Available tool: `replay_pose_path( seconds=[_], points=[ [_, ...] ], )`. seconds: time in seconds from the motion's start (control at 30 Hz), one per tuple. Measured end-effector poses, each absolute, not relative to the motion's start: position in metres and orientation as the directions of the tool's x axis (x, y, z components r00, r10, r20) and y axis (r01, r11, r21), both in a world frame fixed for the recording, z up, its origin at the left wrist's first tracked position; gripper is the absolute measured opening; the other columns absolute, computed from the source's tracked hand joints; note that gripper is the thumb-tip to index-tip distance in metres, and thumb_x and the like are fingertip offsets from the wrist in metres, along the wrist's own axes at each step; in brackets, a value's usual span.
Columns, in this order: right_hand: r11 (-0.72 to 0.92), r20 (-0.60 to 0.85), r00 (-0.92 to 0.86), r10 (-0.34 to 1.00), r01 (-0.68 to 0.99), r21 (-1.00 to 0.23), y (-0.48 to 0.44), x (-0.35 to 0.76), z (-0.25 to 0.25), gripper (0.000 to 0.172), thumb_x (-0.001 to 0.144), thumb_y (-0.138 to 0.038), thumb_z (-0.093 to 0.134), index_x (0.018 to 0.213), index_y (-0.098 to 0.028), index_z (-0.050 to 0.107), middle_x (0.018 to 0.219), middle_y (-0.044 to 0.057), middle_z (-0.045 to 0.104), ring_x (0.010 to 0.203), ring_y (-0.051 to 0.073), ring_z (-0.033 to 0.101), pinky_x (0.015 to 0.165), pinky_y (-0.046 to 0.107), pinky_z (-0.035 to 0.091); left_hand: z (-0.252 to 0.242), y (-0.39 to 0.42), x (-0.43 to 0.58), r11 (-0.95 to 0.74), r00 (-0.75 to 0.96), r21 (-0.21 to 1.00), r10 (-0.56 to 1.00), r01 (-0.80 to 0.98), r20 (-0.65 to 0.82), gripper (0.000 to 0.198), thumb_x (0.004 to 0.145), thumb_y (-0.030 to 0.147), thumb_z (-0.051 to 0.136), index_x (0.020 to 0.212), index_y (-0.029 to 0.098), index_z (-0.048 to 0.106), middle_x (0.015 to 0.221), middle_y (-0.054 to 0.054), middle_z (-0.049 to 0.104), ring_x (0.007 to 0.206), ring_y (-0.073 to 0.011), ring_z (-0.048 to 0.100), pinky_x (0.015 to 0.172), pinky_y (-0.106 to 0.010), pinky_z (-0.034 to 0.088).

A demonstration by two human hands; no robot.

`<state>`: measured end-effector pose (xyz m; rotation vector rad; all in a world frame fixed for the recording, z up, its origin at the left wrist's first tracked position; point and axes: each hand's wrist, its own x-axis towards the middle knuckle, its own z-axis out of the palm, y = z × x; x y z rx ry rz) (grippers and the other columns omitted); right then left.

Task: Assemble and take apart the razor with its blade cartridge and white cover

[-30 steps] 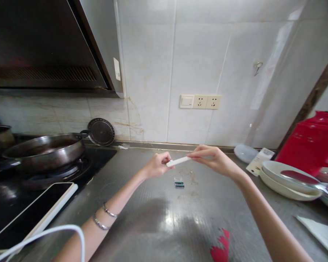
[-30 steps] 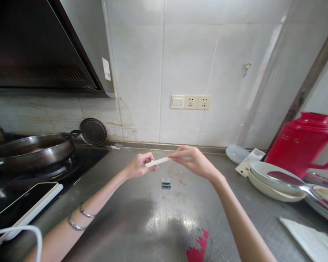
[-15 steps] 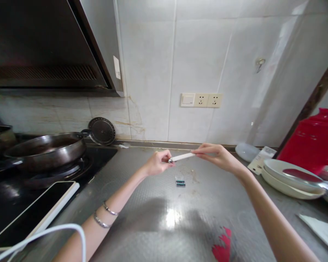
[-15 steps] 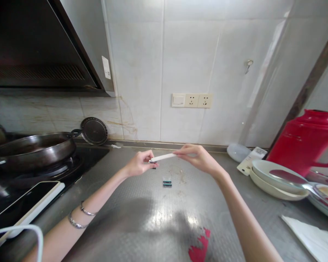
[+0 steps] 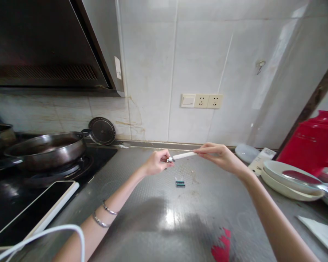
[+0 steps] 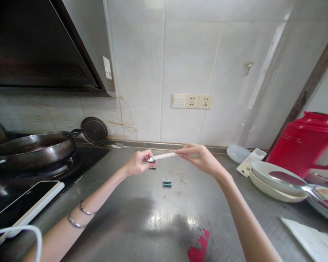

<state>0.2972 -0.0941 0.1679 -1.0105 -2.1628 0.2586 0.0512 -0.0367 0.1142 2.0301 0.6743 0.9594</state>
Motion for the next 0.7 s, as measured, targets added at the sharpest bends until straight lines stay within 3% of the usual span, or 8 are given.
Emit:
replay_pose_path(
  seconds=[0.27,0.7],
  points=[
    [0.686,0.550,-0.441,0.709,0.614,-0.392,-0.098,0.291,0.169,0.028,0.084,-0.036,0.050,0.104,-0.026,0.067,0.086,0.005,0.063,0.076,0.015,0.058,0.069,0.027,0.044,0.115,-0.039,0.053,-0.581,0.580,0.800,0.706,0.148,0.406,0.018,0.069,0.019,0.064,0.070,0.014,0.046,0.075,-0.005,0.067,0.070,-0.0142,0.064,0.064,-0.024,0.048],
    [0.624,0.496,-0.397,0.773,0.617,-0.479,-0.086,0.305,0.165,0.034,0.081,-0.043,0.052,0.103,-0.022,0.067,0.091,0.007,0.065,0.081,0.019,0.060,0.073,0.029,0.044,0.113,-0.038,0.053,-0.588,0.579,0.796,0.703,0.146,0.413,0.019,0.068,0.022,0.066,0.071,0.013,0.049,0.077,-0.006,0.067,0.073,-0.0148,0.064,0.068,-0.026,0.048]
  ],
)
